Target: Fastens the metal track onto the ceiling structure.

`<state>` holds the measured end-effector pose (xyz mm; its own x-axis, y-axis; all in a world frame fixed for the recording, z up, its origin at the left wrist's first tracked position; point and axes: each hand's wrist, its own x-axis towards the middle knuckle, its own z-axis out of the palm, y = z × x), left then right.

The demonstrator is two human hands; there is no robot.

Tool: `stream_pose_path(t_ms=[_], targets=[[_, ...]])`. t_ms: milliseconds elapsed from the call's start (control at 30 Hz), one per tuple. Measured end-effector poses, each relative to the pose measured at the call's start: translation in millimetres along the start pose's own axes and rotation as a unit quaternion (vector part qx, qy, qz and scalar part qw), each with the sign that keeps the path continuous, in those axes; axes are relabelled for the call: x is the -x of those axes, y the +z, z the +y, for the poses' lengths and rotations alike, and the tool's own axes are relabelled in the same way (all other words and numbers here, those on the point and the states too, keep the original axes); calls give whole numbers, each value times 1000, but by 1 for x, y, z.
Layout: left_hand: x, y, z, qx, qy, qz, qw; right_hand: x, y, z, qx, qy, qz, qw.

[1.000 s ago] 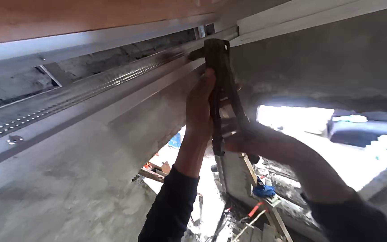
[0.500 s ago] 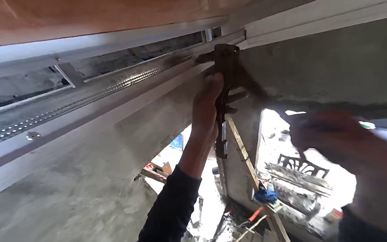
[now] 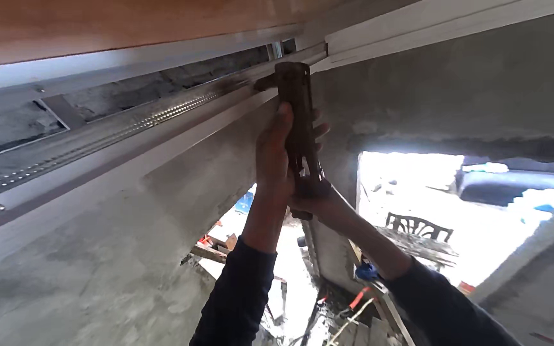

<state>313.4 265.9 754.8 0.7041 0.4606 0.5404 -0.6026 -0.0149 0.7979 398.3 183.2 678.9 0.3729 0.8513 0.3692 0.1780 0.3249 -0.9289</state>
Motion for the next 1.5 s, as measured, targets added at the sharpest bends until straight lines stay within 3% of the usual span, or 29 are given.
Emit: stream_pose_path(t_ms=[100,200,267,333,433,600,733,767,867,967,1033,1100,1233,1367,1400,1500], targets=[[-6,1,1,10,6,-1,1000,33,-51,-38,173,-41,-32,984],[-19,4,3,16,7,13,1000,80,-97,-66,13,-138,44,989],[-19,5,3,38,12,14,999,75,-87,-58,-9,-129,47,991],[-13,5,3,35,15,10,999,48,-54,-34,18,-42,-23,999],[-24,4,-1,54,39,5,998,22,-19,-1,-114,25,-92,989],[-17,1,0,52,11,0,999,-1,10,13,-76,-2,-18,997],[-17,-1,1,29,12,-2,1000,30,-44,-26,164,-31,-41,985],[-22,1,1,29,16,8,999,50,-66,-40,156,-52,-26,986],[-25,1,3,28,6,7,1000,84,-104,-50,-22,-140,53,988],[-22,4,2,35,-2,27,999,51,-62,-30,21,-37,7,999],[-11,1,3,-3,-6,17,1000,29,-26,-13,-60,18,-50,997],[-7,0,4,-13,0,12,1000,16,-9,2,-141,11,-79,987],[-4,0,5,16,-4,-1,1000,-1,13,14,-102,-37,-19,994],[-18,1,4,52,3,-11,999,26,-35,-23,174,-19,-20,984],[-23,2,4,54,10,-9,998,44,-56,-37,170,-32,-4,985],[-25,2,5,46,4,-2,999,83,-107,-49,-60,-162,16,985]])
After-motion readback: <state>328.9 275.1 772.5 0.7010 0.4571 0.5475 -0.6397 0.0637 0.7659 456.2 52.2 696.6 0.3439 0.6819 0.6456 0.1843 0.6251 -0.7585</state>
